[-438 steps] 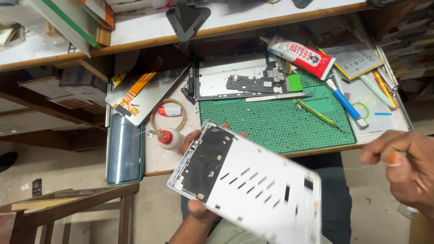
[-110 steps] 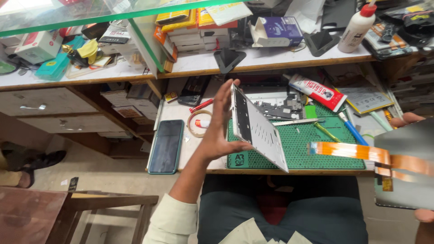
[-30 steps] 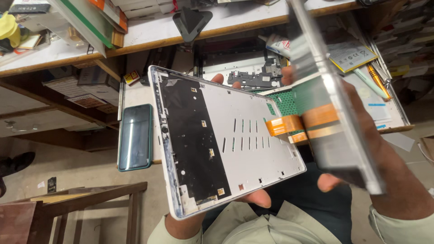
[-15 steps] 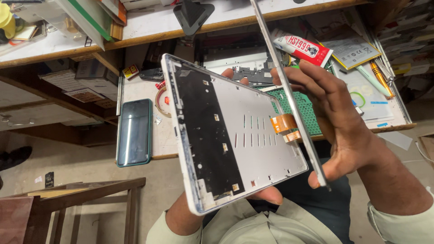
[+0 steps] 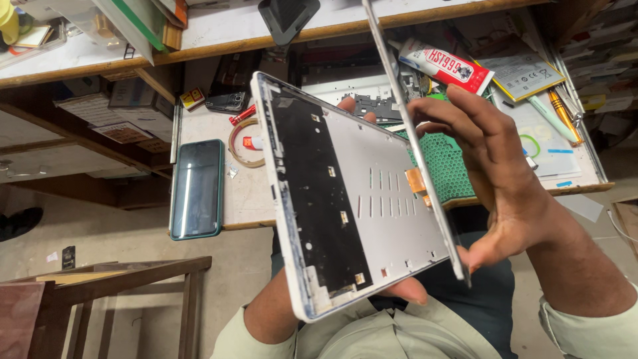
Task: The person assembles a tablet by attaching the display assembly to the chassis, connecting the ribbon cable, and installing the battery. They use a prying tool to adjust the frame and handle the display, ribbon cable, and battery by hand.
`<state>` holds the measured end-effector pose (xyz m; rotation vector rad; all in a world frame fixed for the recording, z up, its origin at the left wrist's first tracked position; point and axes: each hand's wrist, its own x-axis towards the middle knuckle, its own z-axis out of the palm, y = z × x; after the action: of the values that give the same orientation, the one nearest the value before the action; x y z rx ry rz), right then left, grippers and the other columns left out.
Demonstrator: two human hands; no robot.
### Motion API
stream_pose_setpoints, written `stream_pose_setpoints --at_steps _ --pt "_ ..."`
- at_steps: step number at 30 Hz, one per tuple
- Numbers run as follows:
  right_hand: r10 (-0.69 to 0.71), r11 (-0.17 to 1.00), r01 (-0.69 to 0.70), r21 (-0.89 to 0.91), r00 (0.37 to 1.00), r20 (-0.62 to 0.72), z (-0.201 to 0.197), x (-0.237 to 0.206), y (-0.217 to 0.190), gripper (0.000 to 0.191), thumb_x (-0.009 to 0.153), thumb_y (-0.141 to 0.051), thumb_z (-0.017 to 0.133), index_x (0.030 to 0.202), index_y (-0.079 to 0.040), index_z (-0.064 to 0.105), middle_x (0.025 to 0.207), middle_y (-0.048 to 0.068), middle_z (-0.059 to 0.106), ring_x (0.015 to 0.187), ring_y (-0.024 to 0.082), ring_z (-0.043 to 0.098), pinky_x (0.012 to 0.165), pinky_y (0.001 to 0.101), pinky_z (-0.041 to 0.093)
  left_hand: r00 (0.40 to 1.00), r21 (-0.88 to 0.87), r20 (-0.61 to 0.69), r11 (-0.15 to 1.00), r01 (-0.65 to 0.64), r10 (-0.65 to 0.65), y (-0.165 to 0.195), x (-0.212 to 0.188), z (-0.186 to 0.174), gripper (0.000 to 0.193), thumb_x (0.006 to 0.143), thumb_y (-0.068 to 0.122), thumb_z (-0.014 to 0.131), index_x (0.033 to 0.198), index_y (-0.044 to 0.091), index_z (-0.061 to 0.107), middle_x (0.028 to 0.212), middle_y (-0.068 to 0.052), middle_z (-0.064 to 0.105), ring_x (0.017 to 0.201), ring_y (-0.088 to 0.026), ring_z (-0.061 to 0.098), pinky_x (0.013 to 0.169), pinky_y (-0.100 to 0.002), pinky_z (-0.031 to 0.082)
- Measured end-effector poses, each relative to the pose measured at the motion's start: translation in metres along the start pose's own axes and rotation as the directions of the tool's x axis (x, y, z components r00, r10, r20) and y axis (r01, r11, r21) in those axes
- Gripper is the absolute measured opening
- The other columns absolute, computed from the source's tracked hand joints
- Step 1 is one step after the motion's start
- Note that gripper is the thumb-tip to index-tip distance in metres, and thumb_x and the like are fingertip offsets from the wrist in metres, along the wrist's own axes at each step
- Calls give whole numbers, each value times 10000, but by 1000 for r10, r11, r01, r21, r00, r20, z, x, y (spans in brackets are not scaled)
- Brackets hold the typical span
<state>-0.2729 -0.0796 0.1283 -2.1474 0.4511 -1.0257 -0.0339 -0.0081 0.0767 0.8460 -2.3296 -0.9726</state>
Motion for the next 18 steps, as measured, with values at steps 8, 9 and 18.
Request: stream_pose_setpoints --at_steps 8,9,18 --pt "-44 999 45 -21 999 25 4 6 2 1373 603 -640 848 1593 -29 119 1603 241 346 1528 351 396 1290 512 379 940 512 -211 850 -127 267 -11 11 20 967 846 782 717 1601 246 439 1581 56 507 1484 -113 435 1274 -346 311" --pt "-52 996 54 -66 998 36 3 7 1 1364 604 -638 839 1599 -29 133 1601 234 343 1538 351 395 1297 507 374 908 362 -327 922 -136 262 -11 12 20 1066 851 810 653 1615 167 280 1635 -11 377 1519 -154 352 1298 -366 246" --pt "-28 974 66 -218 985 172 0 11 4 1272 574 -616 868 1557 -29 314 1594 197 392 1507 365 418 1253 510 372 815 -165 -577 972 -165 41 8 21 2 1487 653 631 881 1628 13 -57 1710 -178 190 1627 -299 267 1388 -487 123"
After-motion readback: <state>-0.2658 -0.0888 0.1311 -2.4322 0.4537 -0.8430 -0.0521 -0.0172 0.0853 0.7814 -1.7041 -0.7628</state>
